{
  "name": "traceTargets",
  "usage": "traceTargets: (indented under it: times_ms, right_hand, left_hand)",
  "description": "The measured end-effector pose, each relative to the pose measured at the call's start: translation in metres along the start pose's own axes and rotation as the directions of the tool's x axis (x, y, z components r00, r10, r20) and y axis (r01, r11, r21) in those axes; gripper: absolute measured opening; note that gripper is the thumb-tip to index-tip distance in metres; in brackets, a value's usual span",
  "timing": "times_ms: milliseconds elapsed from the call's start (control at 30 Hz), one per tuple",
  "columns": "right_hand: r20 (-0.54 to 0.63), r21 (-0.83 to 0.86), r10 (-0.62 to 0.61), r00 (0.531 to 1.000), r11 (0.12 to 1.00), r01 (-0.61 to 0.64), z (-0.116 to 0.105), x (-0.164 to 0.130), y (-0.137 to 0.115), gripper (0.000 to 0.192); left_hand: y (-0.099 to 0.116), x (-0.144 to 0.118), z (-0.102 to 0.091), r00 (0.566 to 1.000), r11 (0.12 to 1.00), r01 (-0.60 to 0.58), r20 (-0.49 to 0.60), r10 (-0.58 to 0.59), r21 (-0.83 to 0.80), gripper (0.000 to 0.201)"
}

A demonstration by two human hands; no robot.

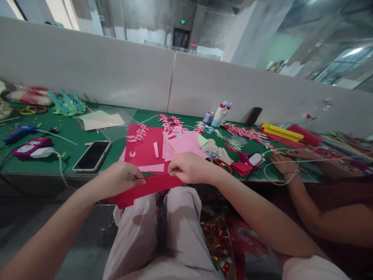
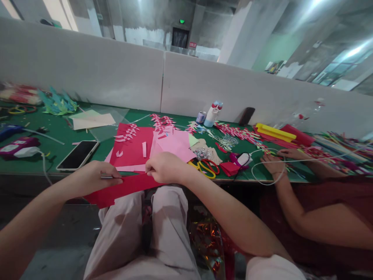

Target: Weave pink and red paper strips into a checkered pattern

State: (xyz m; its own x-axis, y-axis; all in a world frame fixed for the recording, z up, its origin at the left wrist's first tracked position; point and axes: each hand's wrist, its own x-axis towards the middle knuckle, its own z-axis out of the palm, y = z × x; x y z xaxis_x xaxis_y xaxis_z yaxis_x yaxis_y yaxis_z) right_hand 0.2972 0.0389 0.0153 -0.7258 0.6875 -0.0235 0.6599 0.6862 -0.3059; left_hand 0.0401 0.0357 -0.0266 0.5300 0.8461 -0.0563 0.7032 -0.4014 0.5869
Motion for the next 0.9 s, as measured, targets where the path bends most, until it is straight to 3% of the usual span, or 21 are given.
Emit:
traceTargets:
  times_ms: [167, 567, 700, 900]
  right_hand:
    - [0.006, 0.139, 0.008, 1.0, 0.99, -0.008, -0.013, -0.011, 0.014, 0.018]
    - [0.068, 0.309, 0.052, 0.996, 0.949, -0.07, -0.029, -0.028, 0.028, 0.016]
    - [0.091, 0.368, 0.062, 0.994, 0.925, -0.091, -0.027, -0.03, 0.031, 0.016]
    - [0.059, 0.425, 0.091, 0.994, 0.899, -0.107, -0.022, -0.033, 0.04, 0.014]
  left_hand:
    - [-0.014, -0.012, -0.017, 0.997, 0.993, -0.009, 0.074, 0.017, -0.115, 0.03]
    - [-0.024, -0.034, -0.035, 0.991, 0.952, 0.125, 0.078, -0.107, -0.279, 0.028]
    - [-0.027, -0.041, -0.039, 0.992, 0.947, 0.124, 0.03, -0.12, -0.295, 0.032]
    - [-0.026, -0.047, -0.033, 0.976, 0.914, 0.107, -0.136, -0.172, -0.392, 0.033]
